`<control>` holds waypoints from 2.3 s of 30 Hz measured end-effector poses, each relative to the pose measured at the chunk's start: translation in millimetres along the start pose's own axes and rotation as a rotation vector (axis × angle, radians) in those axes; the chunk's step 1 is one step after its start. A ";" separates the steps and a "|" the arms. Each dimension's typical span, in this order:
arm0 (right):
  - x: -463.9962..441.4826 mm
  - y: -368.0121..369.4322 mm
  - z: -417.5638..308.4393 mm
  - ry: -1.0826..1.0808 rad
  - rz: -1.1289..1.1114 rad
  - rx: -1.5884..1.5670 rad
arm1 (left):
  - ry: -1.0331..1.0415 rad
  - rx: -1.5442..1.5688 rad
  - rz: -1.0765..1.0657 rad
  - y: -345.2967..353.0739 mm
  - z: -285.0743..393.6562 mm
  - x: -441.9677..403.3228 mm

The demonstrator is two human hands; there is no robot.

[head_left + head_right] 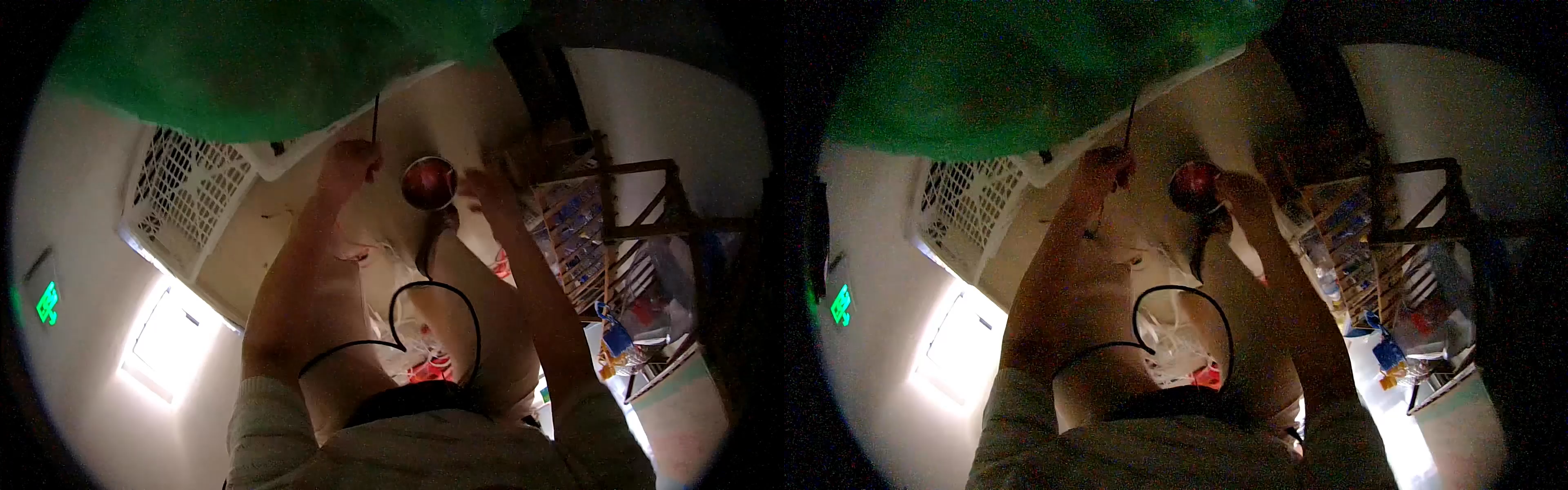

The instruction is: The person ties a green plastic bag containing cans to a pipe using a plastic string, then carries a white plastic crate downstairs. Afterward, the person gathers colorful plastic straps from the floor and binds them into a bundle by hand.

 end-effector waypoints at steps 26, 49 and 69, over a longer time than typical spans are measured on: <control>-141.9 120.9 -134.3 -0.318 -0.231 0.590 | 0.284 -0.939 -0.076 -31.9 50.3 -38.8; -189.0 119.4 -203.8 -1.340 0.249 0.935 | 0.266 -1.292 0.299 -46.5 66.2 -47.4; -278.0 -59.7 -113.1 -0.253 0.012 1.094 | 0.465 -1.345 0.416 -28.1 35.8 -62.6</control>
Point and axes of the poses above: each hand's wrist, its own x-axis away from the middle knuckle, its own y-axis out of the palm, z = x × y, the point moved 9 cm from there along -x, towards the middle knuckle, and after that the axes turned 3 degrees about x, right-handed, at the moved point
